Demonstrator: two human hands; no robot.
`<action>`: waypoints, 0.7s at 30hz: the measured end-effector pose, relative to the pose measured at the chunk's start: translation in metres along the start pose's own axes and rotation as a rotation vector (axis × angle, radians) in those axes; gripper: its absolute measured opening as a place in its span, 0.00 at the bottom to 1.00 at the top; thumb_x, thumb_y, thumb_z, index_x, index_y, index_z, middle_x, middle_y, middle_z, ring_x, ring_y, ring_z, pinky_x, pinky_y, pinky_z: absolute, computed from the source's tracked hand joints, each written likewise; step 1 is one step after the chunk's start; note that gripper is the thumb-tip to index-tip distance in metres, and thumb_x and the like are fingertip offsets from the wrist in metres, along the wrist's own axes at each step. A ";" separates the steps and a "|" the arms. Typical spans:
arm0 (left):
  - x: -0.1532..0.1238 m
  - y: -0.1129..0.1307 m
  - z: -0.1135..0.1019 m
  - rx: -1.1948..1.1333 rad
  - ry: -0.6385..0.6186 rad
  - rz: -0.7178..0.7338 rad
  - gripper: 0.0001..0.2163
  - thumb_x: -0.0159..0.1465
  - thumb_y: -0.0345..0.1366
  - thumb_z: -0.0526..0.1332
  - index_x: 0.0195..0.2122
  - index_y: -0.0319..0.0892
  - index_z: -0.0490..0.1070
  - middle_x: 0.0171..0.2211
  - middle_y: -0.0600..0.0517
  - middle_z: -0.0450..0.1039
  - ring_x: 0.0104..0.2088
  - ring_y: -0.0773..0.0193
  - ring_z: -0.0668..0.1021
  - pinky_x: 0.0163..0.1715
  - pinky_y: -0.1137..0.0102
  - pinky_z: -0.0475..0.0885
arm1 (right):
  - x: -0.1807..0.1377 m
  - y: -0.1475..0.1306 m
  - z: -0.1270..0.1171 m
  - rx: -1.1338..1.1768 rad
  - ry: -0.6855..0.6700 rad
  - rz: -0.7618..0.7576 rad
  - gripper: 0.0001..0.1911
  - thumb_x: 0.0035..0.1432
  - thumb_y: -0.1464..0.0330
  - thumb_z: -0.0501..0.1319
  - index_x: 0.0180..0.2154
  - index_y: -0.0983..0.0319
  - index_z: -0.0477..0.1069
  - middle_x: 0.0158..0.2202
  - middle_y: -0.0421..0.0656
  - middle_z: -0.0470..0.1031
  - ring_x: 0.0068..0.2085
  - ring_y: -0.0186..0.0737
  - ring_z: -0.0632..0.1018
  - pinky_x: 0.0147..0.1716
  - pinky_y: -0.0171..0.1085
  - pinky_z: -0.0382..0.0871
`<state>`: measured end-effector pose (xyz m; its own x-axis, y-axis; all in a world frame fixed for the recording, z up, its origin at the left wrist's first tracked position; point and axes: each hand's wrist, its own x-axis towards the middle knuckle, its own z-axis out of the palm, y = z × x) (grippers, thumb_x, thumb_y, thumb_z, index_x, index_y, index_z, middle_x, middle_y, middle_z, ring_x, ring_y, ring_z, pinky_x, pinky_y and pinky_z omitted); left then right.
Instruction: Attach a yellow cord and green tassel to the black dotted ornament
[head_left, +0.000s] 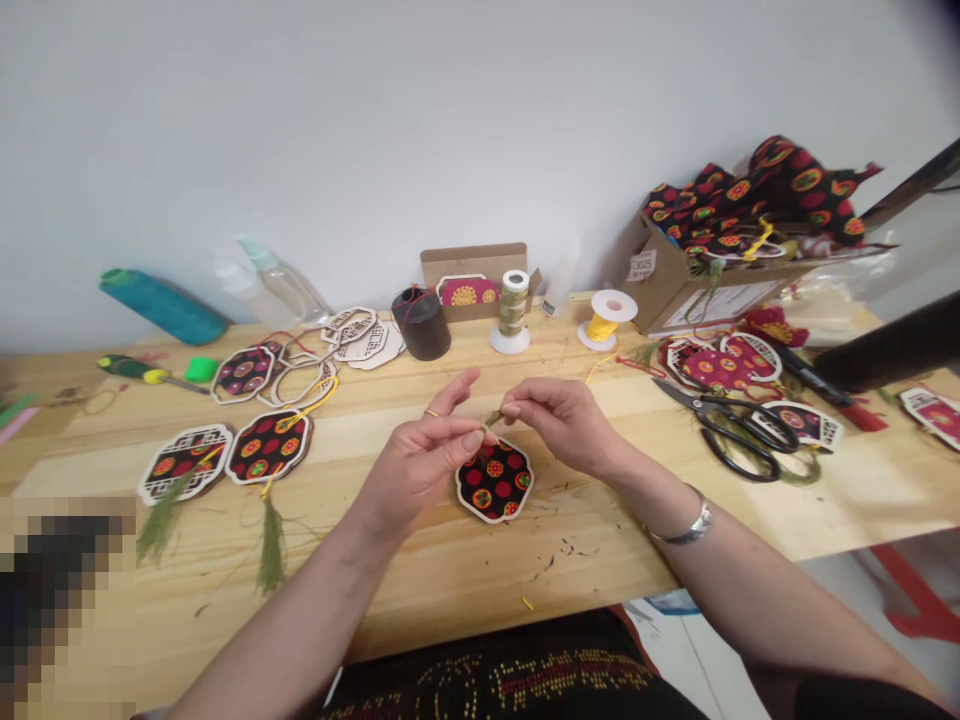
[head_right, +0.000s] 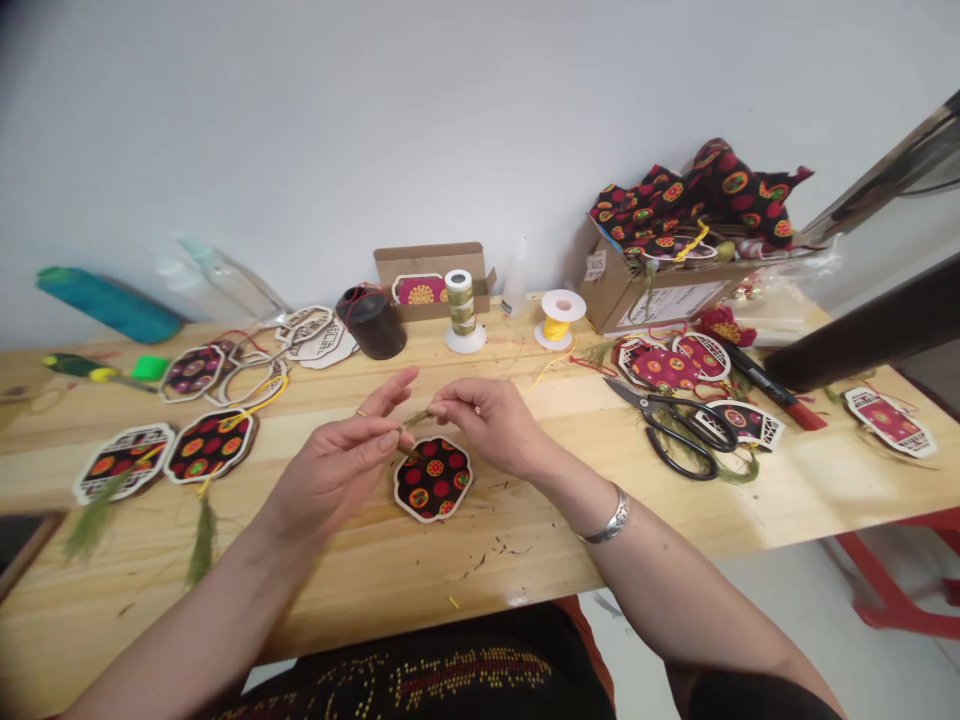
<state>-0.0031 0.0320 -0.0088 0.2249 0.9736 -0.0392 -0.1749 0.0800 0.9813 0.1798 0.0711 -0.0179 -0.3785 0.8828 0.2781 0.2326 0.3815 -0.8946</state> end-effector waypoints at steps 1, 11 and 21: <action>0.000 0.001 0.000 -0.049 -0.012 -0.013 0.04 0.55 0.34 0.65 0.28 0.46 0.80 0.63 0.51 0.58 0.64 0.52 0.55 0.57 0.62 0.58 | 0.000 0.000 0.003 0.072 -0.007 0.027 0.08 0.58 0.70 0.58 0.27 0.64 0.73 0.28 0.41 0.76 0.31 0.32 0.75 0.33 0.33 0.68; 0.006 -0.004 0.000 -0.458 0.017 -0.178 0.04 0.55 0.31 0.66 0.29 0.45 0.80 0.56 0.53 0.68 0.52 0.62 0.72 0.52 0.69 0.65 | -0.003 -0.003 0.020 0.778 -0.198 0.359 0.11 0.52 0.61 0.65 0.28 0.64 0.73 0.29 0.39 0.76 0.32 0.31 0.75 0.41 0.36 0.70; 0.011 -0.005 0.004 -0.594 0.190 -0.373 0.06 0.57 0.28 0.61 0.29 0.40 0.79 0.40 0.49 0.79 0.33 0.68 0.77 0.35 0.73 0.72 | -0.003 0.004 0.027 1.124 -0.299 0.618 0.14 0.46 0.63 0.70 0.28 0.66 0.71 0.28 0.42 0.77 0.31 0.32 0.78 0.36 0.33 0.72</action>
<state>0.0041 0.0419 -0.0132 0.2105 0.8747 -0.4365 -0.6225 0.4643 0.6300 0.1574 0.0627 -0.0323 -0.6951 0.6789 -0.2364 -0.3746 -0.6228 -0.6869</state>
